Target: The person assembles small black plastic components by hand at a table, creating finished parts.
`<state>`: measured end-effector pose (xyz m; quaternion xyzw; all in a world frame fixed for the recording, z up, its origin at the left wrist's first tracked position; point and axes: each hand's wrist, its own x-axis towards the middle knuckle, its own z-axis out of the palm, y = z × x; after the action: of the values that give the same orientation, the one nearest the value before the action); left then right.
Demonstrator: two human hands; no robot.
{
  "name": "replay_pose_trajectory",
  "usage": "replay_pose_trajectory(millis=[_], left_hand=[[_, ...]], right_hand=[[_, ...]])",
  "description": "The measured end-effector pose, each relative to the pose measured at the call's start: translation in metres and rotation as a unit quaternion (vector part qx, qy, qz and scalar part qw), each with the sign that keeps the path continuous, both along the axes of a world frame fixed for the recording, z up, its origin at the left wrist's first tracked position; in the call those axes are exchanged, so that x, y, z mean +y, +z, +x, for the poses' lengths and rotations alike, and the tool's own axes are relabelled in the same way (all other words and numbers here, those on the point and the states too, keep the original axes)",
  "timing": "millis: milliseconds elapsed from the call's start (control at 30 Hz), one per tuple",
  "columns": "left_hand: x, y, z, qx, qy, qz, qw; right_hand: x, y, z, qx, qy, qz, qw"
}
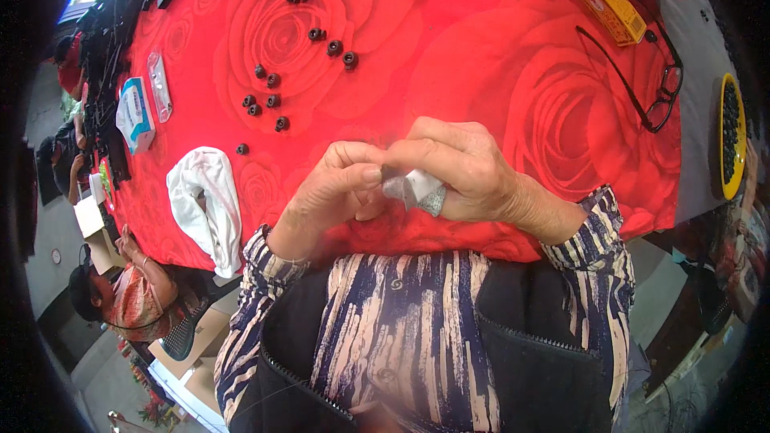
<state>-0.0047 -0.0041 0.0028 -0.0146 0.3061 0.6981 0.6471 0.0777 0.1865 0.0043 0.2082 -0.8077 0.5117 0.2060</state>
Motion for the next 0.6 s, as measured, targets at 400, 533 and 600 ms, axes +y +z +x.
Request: replay_pose_trajectory(millis=[400, 533, 600], left_hand=[[0.005, -0.002, 0.013, 0.050, 0.091, -0.055, 0.993], [0.004, 0.005, 0.013, 0.094, 0.088, -0.061, 0.990], [0.005, 0.004, 0.013, 0.099, 0.103, -0.049, 0.989]], right_hand=[[-0.002, -0.006, 0.001, 0.086, -0.077, 0.066, 0.991], [-0.002, -0.004, 0.000, 0.079, -0.068, 0.054, 0.993], [-0.001, -0.003, 0.000, 0.080, -0.067, 0.062, 0.993]])
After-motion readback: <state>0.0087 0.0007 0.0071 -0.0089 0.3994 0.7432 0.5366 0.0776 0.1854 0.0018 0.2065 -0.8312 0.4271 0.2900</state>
